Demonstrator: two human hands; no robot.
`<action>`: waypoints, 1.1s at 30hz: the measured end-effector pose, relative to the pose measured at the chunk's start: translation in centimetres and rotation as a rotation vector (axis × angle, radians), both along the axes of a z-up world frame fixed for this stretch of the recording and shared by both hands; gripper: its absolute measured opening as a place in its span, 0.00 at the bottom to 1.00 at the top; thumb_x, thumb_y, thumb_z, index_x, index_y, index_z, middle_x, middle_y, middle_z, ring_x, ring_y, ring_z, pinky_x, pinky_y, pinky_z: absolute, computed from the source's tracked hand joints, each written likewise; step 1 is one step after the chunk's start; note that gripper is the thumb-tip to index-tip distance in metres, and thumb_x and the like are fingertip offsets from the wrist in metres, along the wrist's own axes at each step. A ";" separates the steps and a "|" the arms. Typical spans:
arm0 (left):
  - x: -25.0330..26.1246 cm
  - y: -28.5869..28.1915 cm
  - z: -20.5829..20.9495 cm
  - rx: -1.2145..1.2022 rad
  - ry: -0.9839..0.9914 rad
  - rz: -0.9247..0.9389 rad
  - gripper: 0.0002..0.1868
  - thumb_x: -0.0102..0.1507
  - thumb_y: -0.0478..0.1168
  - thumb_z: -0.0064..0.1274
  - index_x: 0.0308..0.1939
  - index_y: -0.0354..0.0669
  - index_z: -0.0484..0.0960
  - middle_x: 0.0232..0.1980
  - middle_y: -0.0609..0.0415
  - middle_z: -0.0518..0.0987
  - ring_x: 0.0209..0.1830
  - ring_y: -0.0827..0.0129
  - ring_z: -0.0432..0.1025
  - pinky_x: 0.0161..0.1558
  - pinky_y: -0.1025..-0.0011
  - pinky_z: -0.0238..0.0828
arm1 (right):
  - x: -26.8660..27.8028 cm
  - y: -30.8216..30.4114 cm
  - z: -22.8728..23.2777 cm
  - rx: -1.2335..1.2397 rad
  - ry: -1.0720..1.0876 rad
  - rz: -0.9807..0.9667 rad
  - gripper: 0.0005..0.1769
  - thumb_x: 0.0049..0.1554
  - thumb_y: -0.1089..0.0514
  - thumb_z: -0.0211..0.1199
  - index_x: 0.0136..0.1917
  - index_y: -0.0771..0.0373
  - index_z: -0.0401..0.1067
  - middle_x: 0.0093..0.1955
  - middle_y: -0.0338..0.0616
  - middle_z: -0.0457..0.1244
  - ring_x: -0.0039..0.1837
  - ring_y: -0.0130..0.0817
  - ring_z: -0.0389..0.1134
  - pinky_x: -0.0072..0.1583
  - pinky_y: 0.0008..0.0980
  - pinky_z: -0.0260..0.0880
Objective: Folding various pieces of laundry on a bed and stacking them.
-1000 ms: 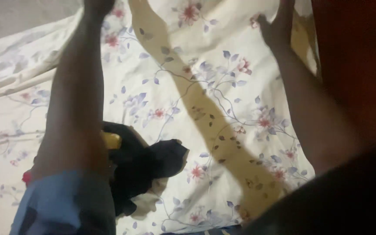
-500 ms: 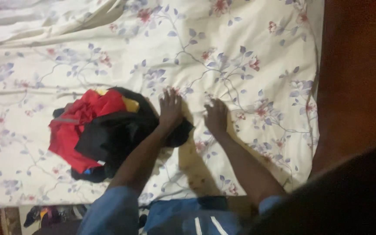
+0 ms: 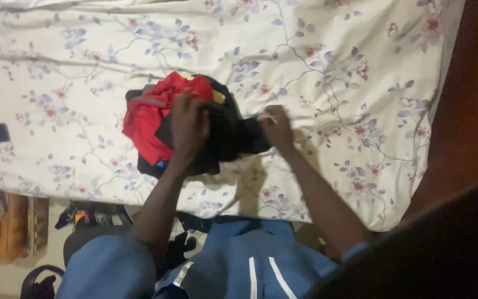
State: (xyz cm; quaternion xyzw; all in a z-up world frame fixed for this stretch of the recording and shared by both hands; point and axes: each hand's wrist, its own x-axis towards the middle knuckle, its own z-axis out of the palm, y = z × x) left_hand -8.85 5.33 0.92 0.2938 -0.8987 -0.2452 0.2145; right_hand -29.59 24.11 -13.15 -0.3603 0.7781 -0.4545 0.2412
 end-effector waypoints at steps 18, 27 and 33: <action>12.7 -3.5 -4.8 -0.123 -0.290 0.445 0.53 0.62 0.66 0.63 0.82 0.44 0.57 0.84 0.33 0.44 0.84 0.35 0.40 0.75 0.30 0.36 | 11.5 -7.0 2.8 0.234 -0.222 0.160 0.55 0.40 0.31 0.80 0.69 0.67 0.67 0.65 0.57 0.67 0.67 0.48 0.68 0.67 0.46 0.67; 22.4 -4.2 -9.9 0.241 -0.028 0.876 0.61 0.57 0.64 0.69 0.79 0.34 0.51 0.78 0.22 0.42 0.79 0.31 0.42 0.73 0.42 0.48 | 12.8 -4.7 6.8 0.219 -0.675 -0.022 0.28 0.44 0.57 0.81 0.55 0.69 0.77 0.53 0.45 0.72 0.52 0.35 0.74 0.55 0.38 0.76; 19.2 -2.5 -2.7 0.321 0.179 0.827 0.44 0.66 0.54 0.61 0.77 0.35 0.59 0.80 0.27 0.51 0.82 0.38 0.49 0.77 0.47 0.52 | 16.7 -7.8 17.8 -0.049 -0.906 0.134 0.29 0.45 0.62 0.78 0.60 0.66 0.77 0.57 0.43 0.72 0.57 0.33 0.72 0.61 0.36 0.74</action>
